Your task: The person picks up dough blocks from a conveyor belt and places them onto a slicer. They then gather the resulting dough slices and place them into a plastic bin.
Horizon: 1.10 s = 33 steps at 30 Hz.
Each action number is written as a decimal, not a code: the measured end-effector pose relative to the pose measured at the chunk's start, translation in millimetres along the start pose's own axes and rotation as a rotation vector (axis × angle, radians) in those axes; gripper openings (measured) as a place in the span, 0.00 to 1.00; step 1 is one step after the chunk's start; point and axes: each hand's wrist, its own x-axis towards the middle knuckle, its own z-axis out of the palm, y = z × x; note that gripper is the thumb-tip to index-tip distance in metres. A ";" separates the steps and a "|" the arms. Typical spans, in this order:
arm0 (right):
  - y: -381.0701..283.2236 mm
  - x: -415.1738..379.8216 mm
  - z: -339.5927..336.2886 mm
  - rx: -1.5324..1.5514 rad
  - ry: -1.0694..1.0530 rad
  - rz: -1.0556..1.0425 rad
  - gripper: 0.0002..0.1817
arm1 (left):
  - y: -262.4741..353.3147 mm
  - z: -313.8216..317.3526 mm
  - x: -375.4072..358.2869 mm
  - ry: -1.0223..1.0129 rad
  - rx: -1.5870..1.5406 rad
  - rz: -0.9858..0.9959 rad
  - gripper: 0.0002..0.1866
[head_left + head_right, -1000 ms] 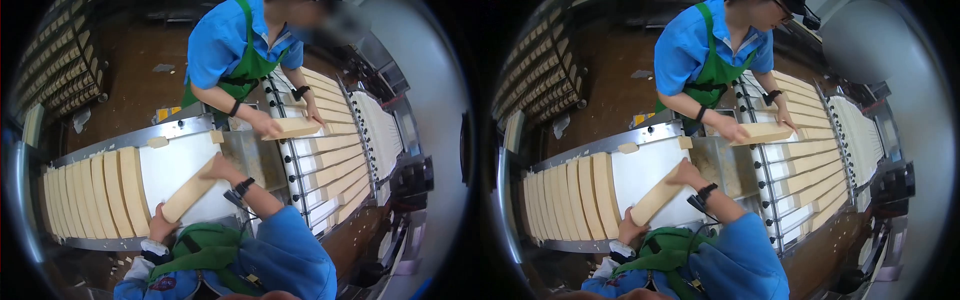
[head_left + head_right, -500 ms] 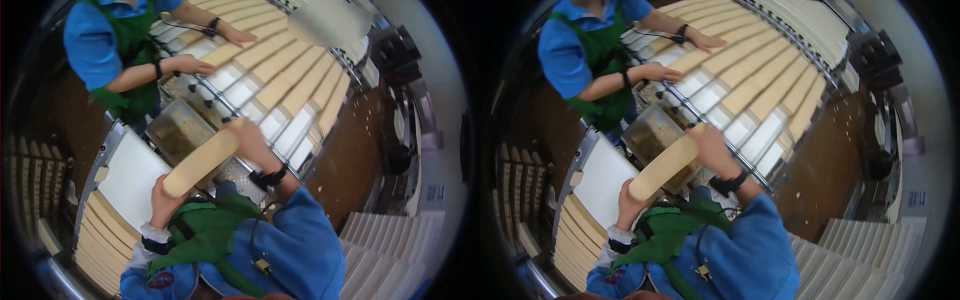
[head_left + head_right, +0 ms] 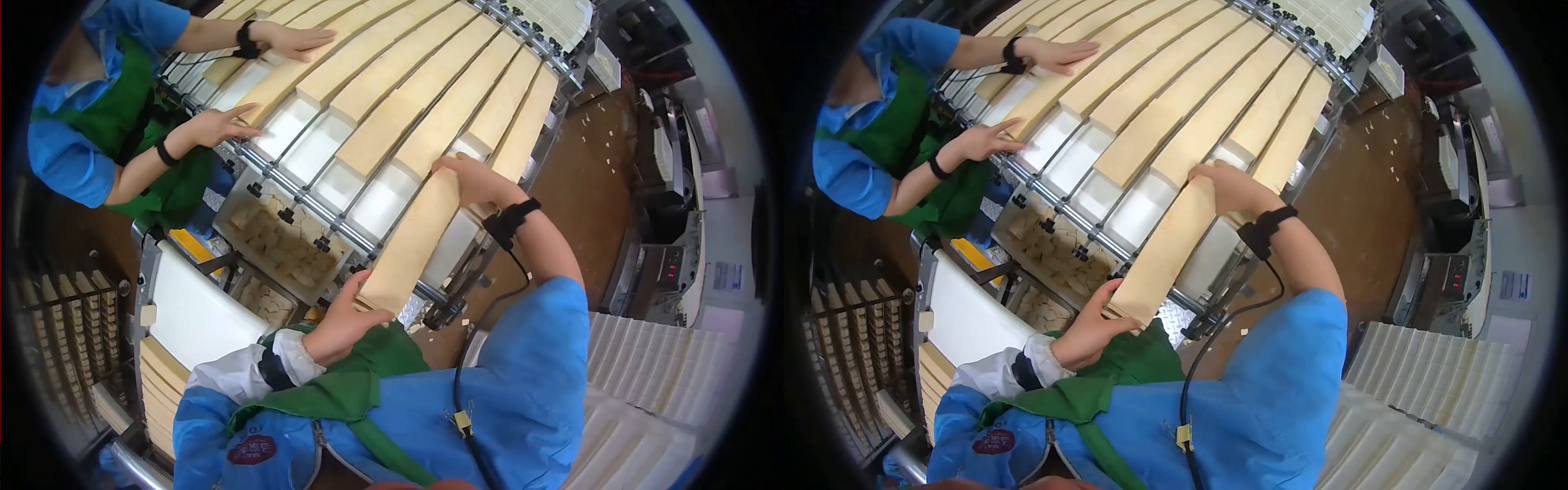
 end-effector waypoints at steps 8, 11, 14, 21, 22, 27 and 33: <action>-10.7 -37.6 14.1 -0.421 0.651 -0.122 0.29 | -1.6 23.6 69.0 0.077 0.051 0.174 0.42; -51.6 -62.6 44.5 -0.044 0.537 -0.126 0.26 | -9.9 23.3 94.1 0.220 0.205 0.189 0.38; -86.8 -69.8 72.8 0.154 0.468 -0.240 0.22 | -5.7 27.3 94.1 0.352 0.309 0.109 0.34; -103.6 -48.0 99.1 0.149 0.292 -0.438 0.20 | -49.7 0.7 107.3 0.278 0.252 0.410 0.32; -106.1 -47.6 96.3 0.078 0.260 -0.446 0.20 | -46.4 -1.2 104.8 0.269 0.263 0.415 0.33; -104.8 -44.2 102.9 -0.202 0.237 -0.489 0.16 | -16.1 -23.1 70.4 0.122 0.300 0.166 0.33; -113.0 -43.7 117.7 -0.398 0.301 -0.430 0.06 | -11.4 -98.0 3.1 0.130 0.187 0.305 0.29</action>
